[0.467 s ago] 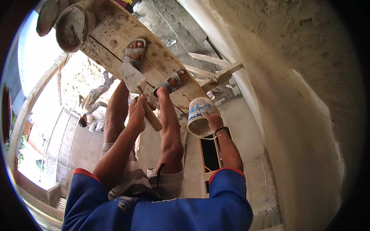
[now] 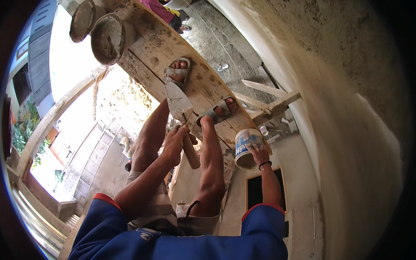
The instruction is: The person levels and smooths wet cement on a wall using a long wooden straightedge, then mixes more cement in a bucket with a trowel.
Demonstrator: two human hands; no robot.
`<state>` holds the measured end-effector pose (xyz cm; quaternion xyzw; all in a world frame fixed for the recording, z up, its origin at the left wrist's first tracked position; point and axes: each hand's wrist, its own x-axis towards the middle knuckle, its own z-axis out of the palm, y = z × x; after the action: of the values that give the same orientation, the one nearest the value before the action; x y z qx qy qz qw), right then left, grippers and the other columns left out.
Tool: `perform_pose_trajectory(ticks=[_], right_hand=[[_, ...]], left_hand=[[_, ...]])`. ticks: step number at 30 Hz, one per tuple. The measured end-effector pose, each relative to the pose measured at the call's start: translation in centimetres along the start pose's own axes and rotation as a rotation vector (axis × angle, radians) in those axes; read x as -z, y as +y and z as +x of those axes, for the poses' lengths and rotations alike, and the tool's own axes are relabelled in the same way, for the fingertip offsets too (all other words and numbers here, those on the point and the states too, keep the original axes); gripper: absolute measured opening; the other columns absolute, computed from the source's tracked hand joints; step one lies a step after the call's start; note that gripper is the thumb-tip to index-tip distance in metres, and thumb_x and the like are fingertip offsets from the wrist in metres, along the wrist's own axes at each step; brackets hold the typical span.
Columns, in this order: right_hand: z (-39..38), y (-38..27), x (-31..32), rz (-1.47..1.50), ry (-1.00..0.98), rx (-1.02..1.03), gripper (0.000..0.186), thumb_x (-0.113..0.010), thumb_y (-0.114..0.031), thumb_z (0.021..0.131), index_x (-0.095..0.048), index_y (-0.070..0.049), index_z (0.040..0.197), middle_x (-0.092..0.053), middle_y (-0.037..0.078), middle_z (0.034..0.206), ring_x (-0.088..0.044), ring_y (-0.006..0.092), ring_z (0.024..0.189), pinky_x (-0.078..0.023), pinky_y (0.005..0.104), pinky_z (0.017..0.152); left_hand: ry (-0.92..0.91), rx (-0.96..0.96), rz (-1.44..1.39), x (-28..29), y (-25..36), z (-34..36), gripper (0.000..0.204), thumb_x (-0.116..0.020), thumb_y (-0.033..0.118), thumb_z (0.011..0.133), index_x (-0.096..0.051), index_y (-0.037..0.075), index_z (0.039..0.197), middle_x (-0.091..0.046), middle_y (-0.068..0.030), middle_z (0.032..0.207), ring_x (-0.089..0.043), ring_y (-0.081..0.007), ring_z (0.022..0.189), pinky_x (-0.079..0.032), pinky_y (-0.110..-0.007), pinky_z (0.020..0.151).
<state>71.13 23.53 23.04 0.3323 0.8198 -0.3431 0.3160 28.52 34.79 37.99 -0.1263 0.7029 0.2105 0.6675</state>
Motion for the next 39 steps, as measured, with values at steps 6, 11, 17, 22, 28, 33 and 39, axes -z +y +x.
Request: perform_pose_trajectory(ticks=[6,11,17,22,28,33,39], right_hand=[[3.2,-1.9,4.7,0.082,-0.245,-0.055,0.047,-0.051,-0.004,0.083,-0.057,-0.023,0.126,-0.061,0.012,0.118,-0.061,0.0365,0.098,-0.051,0.0459,0.085],[4.1,-0.9,4.7,0.266,0.02,-0.137,0.046,-0.048,-0.013,0.09,-0.047,-0.011,0.136,-0.059,0.019,0.121,-0.056,0.0363,0.111,-0.046,0.0458,0.094],[12.3,-14.6,32.1,1.401,0.171,0.091,0.057,-0.053,-0.033,0.094,-0.039,-0.001,0.139,-0.057,0.019,0.121,-0.056,0.024,0.111,-0.044,0.0375,0.095],[22.9,-18.6,37.8,1.261,0.389,0.265,0.042,-0.062,-0.016,0.087,-0.047,0.0,0.123,-0.061,0.012,0.089,-0.063,0.018,0.085,-0.051,0.0328,0.074],[33.4,-16.6,39.1,1.373,0.239,0.136,0.027,-0.061,-0.008,0.077,-0.048,-0.001,0.1,-0.051,0.003,0.059,-0.049,0.0107,0.043,-0.041,0.0274,0.039],[44.4,-17.2,40.1,1.38,0.346,0.299,0.035,-0.062,-0.014,0.077,-0.05,0.0,0.106,-0.056,0.005,0.083,-0.056,0.0126,0.063,-0.048,0.0273,0.049],[55.8,-26.2,41.7,1.625,0.215,0.402,0.046,-0.069,-0.021,0.076,-0.048,-0.003,0.114,-0.055,0.006,0.091,-0.058,0.0142,0.076,-0.054,0.0313,0.061]], left_hand=[[-0.068,-0.115,-0.083,0.1,0.8,-0.6,0.031,-0.044,0.032,0.099,-0.051,0.002,0.1,-0.062,-0.0112,0.087,-0.063,-0.0198,0.08,-0.05,-0.032,0.074],[-0.149,-0.223,-0.202,-1.8,3.5,-2.5,0.035,-0.043,0.032,0.099,-0.05,0.0,0.108,-0.063,-0.0131,0.096,-0.061,-0.0205,0.088,-0.05,-0.033,0.078],[-0.003,-0.463,-0.081,1.2,11.6,-3.4,0.04,-0.042,0.034,0.1,-0.057,-0.002,0.112,-0.063,-0.0113,0.099,-0.057,-0.0159,0.088,-0.046,-0.03,0.074],[-0.104,-0.543,0.018,1.0,15.3,6.3,0.045,-0.042,0.039,0.098,-0.054,0.0,0.117,-0.06,-0.0135,0.102,-0.056,-0.0191,0.092,-0.047,-0.029,0.07],[0.295,-0.669,-0.204,12.4,14.0,16.8,0.07,-0.06,0.049,0.086,-0.037,0.002,0.132,-0.052,-0.0161,0.119,-0.051,-0.0237,0.098,-0.047,-0.032,0.068],[0.758,-0.64,-0.536,30.2,15.2,26.5,0.046,-0.059,0.03,0.09,-0.042,0.004,0.123,-0.05,-0.0063,0.082,-0.046,-0.014,0.06,-0.038,-0.027,0.049],[0.426,-0.909,-0.243,45.2,21.4,30.1,0.023,-0.05,0.022,0.095,-0.06,0.004,0.104,-0.062,-0.006,0.087,-0.058,-0.0143,0.064,-0.049,-0.027,0.057]])
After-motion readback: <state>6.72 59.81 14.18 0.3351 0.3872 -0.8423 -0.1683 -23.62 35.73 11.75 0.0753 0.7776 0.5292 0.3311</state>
